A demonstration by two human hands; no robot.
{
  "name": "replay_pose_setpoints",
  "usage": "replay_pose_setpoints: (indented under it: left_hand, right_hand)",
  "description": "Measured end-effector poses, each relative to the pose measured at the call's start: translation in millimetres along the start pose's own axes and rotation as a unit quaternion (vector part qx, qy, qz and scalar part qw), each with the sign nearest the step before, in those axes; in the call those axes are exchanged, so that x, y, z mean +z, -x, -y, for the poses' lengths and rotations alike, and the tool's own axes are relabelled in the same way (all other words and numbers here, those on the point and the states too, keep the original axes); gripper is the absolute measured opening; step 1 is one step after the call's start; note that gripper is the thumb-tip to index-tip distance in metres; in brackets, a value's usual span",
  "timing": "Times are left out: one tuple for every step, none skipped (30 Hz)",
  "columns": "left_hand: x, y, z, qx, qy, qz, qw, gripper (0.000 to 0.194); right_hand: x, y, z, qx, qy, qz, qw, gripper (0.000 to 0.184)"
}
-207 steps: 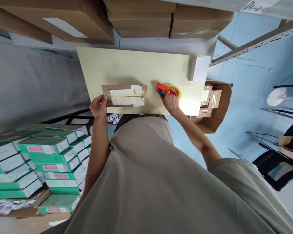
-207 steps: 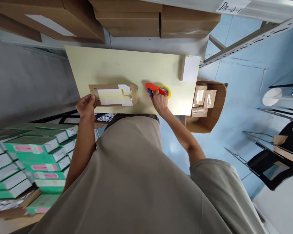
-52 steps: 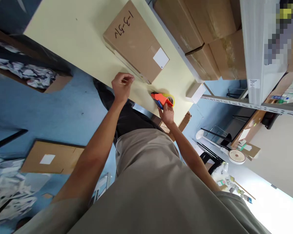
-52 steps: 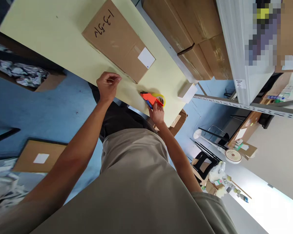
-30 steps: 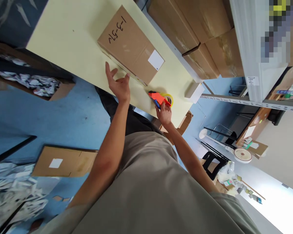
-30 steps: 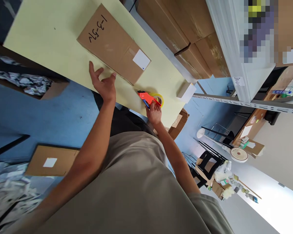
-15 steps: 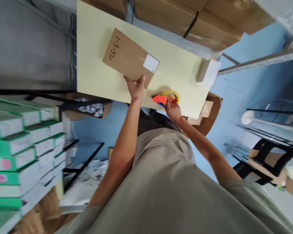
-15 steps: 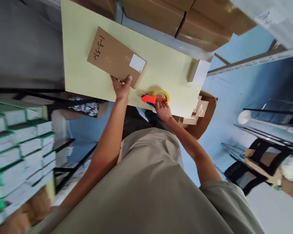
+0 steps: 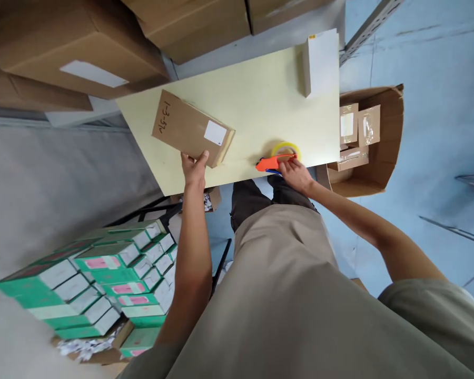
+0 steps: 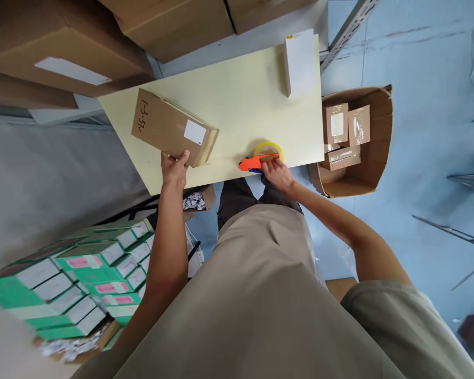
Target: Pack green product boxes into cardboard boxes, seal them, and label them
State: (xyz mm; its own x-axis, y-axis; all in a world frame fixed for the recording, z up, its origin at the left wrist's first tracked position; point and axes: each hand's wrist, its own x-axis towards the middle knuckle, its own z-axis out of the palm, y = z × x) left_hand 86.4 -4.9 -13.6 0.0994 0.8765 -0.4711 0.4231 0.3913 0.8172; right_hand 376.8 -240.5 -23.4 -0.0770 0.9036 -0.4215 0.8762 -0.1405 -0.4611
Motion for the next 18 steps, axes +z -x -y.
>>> replay_pose_setpoints:
  left_hand:
    - [-0.3,1,-2,-0.006,0.001,-0.002,1.0,0.087]
    - [-0.6,2,-3,-0.014,0.005,-0.004,1.0,0.088]
    - [-1.0,2,-3,-0.022,0.01,-0.007,1.0,0.089]
    - [-1.6,2,-2,-0.029,0.013,-0.008,0.999,0.09]
    - [-2.4,1,-1,-0.035,0.014,-0.007,0.999,0.09]
    - [-3.3,1,0,-0.037,0.012,-0.004,0.999,0.09]
    - [-4.3,0,0,-0.036,0.006,0.001,0.999,0.089]
    - [-5.2,-1,1,-0.034,0.001,0.007,0.999,0.088]
    - [-6.1,-2,1,-0.031,-0.003,0.011,0.999,0.087]
    - [-7.0,-3,1,-0.027,-0.006,0.015,0.999,0.086]
    - [-8.0,-4,1,-0.024,-0.008,0.019,0.999,0.084]
    - [-9.4,-4,1,-0.021,-0.009,0.024,0.999,0.083]
    - [-11.6,-5,0,-0.02,-0.01,0.031,0.999,0.081]
    - [-14.6,-6,0,-0.021,-0.012,0.039,0.999,0.08]
    - [-18.8,-8,-1,-0.023,-0.012,0.047,0.999,0.08]
    - [-24.2,-10,-2,-0.027,-0.012,0.056,0.998,0.08]
    - [-30.8,-13,-4,-0.03,-0.011,0.066,0.997,0.081]
    - [-38.3,-17,-5,-0.033,-0.014,0.073,0.997,0.081]
  right_hand:
    - [-3,4,-13,0.013,0.004,-0.014,1.0,0.052]
    - [-7,4,-23,0.023,0.007,-0.032,0.999,0.05]
    - [-12,-1,-31,0.029,0.007,-0.052,0.998,0.049]
    - [-17,-11,-35,0.03,0.004,-0.072,0.997,0.047]
    - [-23,-25,-37,0.024,-0.002,-0.089,0.996,0.045]
    - [-29,-44,-36,0.018,-0.01,-0.109,0.994,0.044]
    - [-36,-65,-34,0.009,-0.012,-0.128,0.992,0.044]
    - [-43,-87,-30,-0.005,-0.002,-0.141,0.99,0.043]
    - [-50,-109,-25,-0.023,0.018,-0.151,0.988,0.041]
    - [-56,-129,-21,-0.039,0.04,-0.162,0.985,0.041]
    - [-62,-147,-17,-0.049,0.061,-0.174,0.982,0.047]
    - [-67,-162,-15,-0.061,0.084,-0.175,0.979,0.062]
    - [-71,-172,-13,-0.072,0.103,-0.169,0.978,0.074]
    - [-74,-179,-11,-0.084,0.121,-0.158,0.976,0.077]
    - [-76,-182,-10,-0.097,0.136,-0.141,0.976,0.074]
    - [-77,-182,-8,-0.11,0.147,-0.122,0.975,0.066]
    - [-76,-179,-6,-0.121,0.151,-0.101,0.976,0.056]
    - [-75,-174,-1,-0.126,0.147,-0.081,0.978,0.044]
